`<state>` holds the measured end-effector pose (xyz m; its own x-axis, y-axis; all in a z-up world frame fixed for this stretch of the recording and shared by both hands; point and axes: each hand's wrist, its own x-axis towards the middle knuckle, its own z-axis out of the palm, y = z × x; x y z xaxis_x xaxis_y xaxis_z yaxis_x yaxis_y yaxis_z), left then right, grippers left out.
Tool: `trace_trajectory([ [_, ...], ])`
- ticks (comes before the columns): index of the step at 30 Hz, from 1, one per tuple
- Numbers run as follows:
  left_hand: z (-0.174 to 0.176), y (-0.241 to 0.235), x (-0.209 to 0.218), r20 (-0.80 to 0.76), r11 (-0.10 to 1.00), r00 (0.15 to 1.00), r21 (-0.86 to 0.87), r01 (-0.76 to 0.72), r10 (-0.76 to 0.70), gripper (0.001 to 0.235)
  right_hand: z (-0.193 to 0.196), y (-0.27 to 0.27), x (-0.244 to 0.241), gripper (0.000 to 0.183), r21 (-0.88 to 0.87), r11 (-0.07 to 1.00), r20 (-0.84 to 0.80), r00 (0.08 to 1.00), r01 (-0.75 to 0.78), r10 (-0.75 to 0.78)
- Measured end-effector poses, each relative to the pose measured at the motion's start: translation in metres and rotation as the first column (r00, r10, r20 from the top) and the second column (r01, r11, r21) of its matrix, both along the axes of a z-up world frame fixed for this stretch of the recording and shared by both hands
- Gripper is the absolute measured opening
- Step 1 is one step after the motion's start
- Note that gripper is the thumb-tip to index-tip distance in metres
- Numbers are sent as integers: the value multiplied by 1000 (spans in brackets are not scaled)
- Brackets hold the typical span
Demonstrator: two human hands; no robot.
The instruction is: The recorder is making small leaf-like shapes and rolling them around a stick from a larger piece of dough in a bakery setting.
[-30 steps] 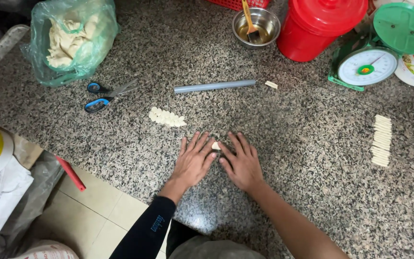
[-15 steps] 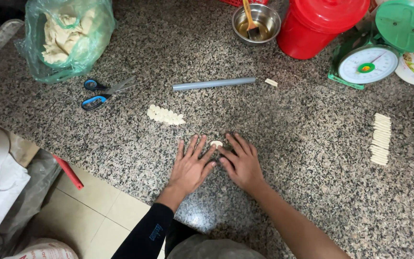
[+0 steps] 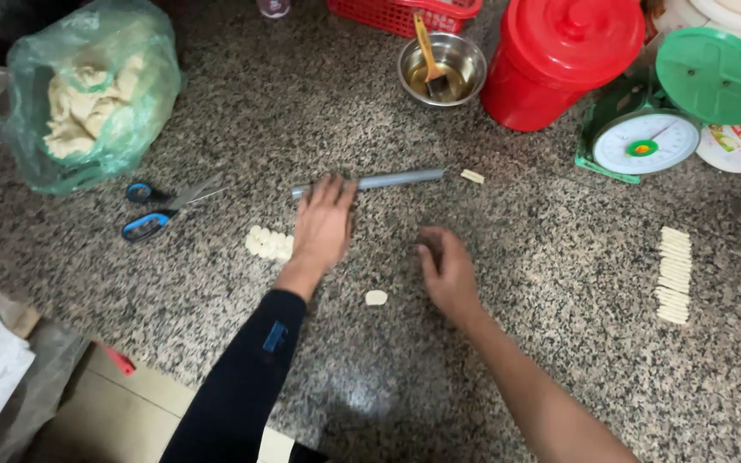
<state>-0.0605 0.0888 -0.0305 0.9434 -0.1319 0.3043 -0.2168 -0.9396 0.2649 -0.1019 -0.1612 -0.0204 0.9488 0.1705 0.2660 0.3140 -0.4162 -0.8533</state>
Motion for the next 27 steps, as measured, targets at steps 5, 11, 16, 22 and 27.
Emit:
trace_trajectory([
  [5,-4,0,41,-181,989,981,141,-36,62,64,-10,-8,11,21,-131,982,-134,979,133,-150],
  [11,36,-11,16,-310,990,950,136,27,16,52,-12,-21,4,17,-232,965,32,992,125,-121],
  [16,58,-15,-62,-282,988,951,57,144,-123,54,52,2,-14,24,-253,956,422,906,148,-28],
  [22,32,-16,-142,-180,969,954,-92,228,-241,54,6,-2,-46,36,-587,795,199,924,-155,326],
  [27,6,-15,-157,-216,982,959,-65,175,-185,54,3,3,-65,37,-628,759,109,946,-173,306],
])
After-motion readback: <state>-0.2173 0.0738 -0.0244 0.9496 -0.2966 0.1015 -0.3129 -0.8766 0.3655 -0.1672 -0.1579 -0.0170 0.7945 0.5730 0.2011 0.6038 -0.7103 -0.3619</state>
